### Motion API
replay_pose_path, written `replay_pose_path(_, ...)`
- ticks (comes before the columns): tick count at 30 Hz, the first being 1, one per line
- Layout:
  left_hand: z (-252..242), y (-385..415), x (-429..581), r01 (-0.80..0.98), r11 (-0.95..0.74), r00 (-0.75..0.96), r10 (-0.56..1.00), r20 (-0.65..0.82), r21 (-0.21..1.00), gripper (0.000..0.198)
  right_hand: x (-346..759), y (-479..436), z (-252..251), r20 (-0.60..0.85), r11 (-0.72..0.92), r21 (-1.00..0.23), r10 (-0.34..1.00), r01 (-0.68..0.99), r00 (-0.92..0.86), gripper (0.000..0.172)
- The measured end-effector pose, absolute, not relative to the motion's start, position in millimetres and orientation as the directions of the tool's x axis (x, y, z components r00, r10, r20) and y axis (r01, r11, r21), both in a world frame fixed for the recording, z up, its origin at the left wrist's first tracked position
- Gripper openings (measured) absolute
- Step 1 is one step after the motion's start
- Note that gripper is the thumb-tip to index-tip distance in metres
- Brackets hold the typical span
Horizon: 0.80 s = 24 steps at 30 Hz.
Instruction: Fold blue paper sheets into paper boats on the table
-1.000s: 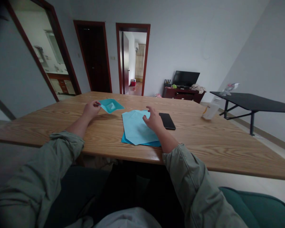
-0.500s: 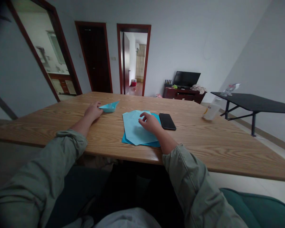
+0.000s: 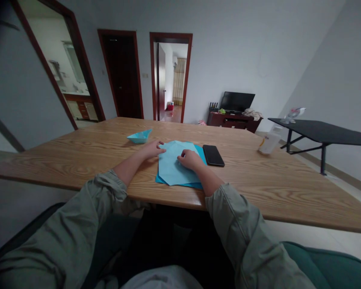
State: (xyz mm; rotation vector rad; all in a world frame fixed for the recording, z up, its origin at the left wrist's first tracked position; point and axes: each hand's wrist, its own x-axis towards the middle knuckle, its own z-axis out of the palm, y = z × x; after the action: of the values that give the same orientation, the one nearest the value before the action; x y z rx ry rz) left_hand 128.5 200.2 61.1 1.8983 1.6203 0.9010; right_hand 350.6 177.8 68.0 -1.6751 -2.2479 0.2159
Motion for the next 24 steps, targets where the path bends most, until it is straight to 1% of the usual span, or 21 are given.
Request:
replay_pose_path(2, 61, 205, 131, 0.592, -0.155, 0.046, 0.986, 0.159, 0.791, 0.047, 351, 178, 68, 0.171, 0.291, -0.324, 0.954, 0.9, -0.247, 0.026)
replay_pose_path(6, 67, 208, 133, 0.451, -0.148, -0.111, 0.969, 0.22, 0.88, 0.051, 349, 178, 69, 0.181, 0.282, -0.346, 0.956, 0.895, -0.231, 0.026)
replay_pose_path(7, 70, 208, 134, 0.387, -0.13, -0.153, 0.967, 0.203, 0.913, 0.052, 348, 178, 70, 0.182, 0.28, -0.356, 0.957, 0.892, -0.228, 0.026)
replay_pose_path(10, 75, 204, 141, 0.165, -0.037, -0.218, 0.973, 0.073, 0.986, 0.058, 347, 179, 71, 0.181, 0.272, -0.382, 0.959, 0.883, -0.217, 0.025)
replay_pose_path(12, 76, 201, 146, 0.073, -0.001, -0.225, 0.974, 0.017, 0.997, 0.062, 347, 179, 72, 0.177, 0.266, -0.389, 0.961, 0.882, -0.211, 0.026)
replay_pose_path(15, 77, 199, 149, -0.004, 0.029, -0.215, 0.976, -0.029, 1.0, 0.071, 349, 180, 71, 0.178, 0.26, -0.383, 0.962, 0.886, -0.206, 0.026)
replay_pose_path(18, 76, 199, 145, -0.107, 0.015, -0.209, 0.977, -0.037, 0.994, 0.076, 351, 181, 69, 0.19, 0.264, -0.379, 0.96, 0.887, -0.205, 0.026)
replay_pose_path(21, 76, 201, 142, -0.208, -0.035, -0.251, 0.968, -0.019, 0.977, 0.075, 353, 182, 68, 0.192, 0.268, -0.397, 0.959, 0.878, -0.207, 0.025)
replay_pose_path(22, 75, 201, 141, -0.228, -0.036, -0.242, 0.97, -0.021, 0.973, 0.072, 353, 182, 67, 0.189, 0.271, -0.404, 0.959, 0.873, -0.21, 0.025)
replay_pose_path(24, 74, 200, 140, -0.228, -0.017, -0.149, 0.989, -0.018, 0.973, 0.061, 353, 182, 67, 0.19, 0.276, -0.421, 0.958, 0.864, -0.213, 0.024)
